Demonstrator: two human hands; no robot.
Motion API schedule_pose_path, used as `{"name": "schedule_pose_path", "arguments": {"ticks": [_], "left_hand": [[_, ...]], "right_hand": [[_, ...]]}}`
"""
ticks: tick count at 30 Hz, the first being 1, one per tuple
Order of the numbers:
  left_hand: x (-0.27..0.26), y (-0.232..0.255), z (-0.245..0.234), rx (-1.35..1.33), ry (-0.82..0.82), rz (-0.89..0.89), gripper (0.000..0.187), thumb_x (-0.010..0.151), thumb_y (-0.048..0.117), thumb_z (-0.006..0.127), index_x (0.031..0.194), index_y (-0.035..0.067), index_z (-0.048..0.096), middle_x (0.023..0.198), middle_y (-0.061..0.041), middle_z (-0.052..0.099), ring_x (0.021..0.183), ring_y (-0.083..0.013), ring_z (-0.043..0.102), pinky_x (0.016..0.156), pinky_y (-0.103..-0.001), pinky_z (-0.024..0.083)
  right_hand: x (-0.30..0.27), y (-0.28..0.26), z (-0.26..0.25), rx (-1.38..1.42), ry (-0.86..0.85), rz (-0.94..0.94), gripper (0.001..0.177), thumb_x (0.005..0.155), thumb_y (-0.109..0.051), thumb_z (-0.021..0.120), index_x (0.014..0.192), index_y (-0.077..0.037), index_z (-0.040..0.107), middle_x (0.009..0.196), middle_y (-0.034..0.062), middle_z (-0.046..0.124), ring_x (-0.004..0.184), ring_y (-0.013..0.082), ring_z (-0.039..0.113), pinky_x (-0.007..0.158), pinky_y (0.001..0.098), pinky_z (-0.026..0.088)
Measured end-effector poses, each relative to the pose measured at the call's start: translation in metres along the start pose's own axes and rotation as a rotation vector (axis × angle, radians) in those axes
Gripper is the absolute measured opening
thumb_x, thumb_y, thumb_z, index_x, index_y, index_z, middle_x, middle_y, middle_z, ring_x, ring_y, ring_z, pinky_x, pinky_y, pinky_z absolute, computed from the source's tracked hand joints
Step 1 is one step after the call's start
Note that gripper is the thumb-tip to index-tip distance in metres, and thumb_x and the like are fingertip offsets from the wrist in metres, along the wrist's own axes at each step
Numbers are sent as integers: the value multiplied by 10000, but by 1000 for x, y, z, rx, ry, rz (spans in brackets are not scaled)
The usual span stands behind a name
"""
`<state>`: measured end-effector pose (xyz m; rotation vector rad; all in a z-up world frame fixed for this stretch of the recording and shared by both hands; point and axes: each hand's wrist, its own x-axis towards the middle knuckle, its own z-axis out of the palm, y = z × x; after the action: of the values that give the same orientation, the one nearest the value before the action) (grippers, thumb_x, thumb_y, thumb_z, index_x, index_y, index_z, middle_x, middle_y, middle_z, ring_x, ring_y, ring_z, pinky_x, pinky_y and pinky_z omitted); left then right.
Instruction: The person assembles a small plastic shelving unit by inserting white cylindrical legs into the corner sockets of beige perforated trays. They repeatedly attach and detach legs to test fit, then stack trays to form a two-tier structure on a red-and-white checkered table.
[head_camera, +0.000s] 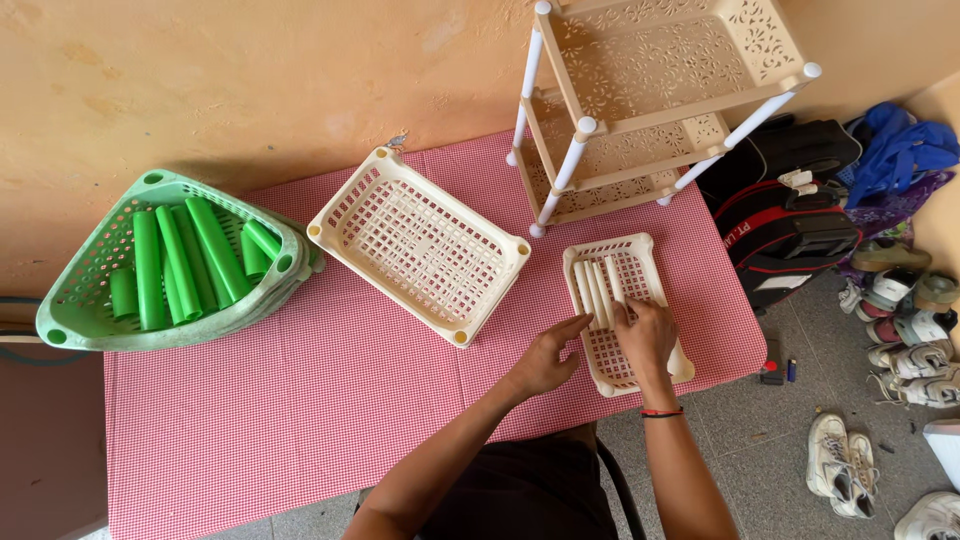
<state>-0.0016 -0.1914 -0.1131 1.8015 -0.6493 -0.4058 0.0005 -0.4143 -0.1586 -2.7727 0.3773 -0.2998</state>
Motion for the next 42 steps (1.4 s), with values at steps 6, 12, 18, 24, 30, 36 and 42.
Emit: {"name": "schedule_pose_path", "arguments": {"ticks": [6,12,18,24,30,36,42], "left_hand": [[-21,7,-14,-38,22,-62,572,943,59,621,1492,57,459,1515,-200,514,1276,-362,618,1010,-452,585],[-41,11,-30,-102,61,-106,553,958,83,629,1489,88,474,1517,-162,526,1268,-344,618,1011,-475,574],[-80,10,-41,-171,154,-153,471,949,70,644,1413,99,565,1427,-128,627,1176,-249,680,1016,-406,582],[-136,-12,-68,-348,555,-104,177,946,46,682,1110,62,744,1129,-112,771,1058,-208,732,971,-359,607],[-154,-12,-104,-524,864,-209,203,974,116,667,1158,40,707,1165,-118,741,1102,-217,695,1000,-385,589],[-137,24,-134,-530,902,-211,580,987,142,604,1513,119,362,1434,-160,534,1231,-273,638,1008,-455,581],[-110,47,-155,-739,866,-240,830,959,169,547,1585,260,8,1465,-179,486,1225,-334,642,964,-551,601]], "right_hand": [[3,8,11,14,-116,97,302,928,-348,719,1077,-98,800,915,112,767,884,339,651,789,514,512],[0,11,14,0,-107,91,324,937,-360,719,1120,-103,794,1062,134,754,1015,354,630,897,555,494],[-7,-8,-3,66,11,-25,353,943,-316,718,1202,-81,758,1100,134,709,1074,351,617,965,551,490],[-28,-66,-14,434,20,-213,383,963,-332,699,1204,-34,704,1195,173,680,1163,313,623,1023,482,517],[-48,-137,-30,729,-138,-293,492,993,-393,670,1314,-21,643,1375,205,643,1293,288,626,1084,448,530],[-60,-193,-48,875,-193,-394,914,918,-391,731,1603,-88,206,1462,228,545,1190,282,649,997,477,563],[-61,-219,-50,914,-204,-524,998,962,-368,738,1659,-113,71,1413,186,604,1250,295,660,1120,521,530]]}}
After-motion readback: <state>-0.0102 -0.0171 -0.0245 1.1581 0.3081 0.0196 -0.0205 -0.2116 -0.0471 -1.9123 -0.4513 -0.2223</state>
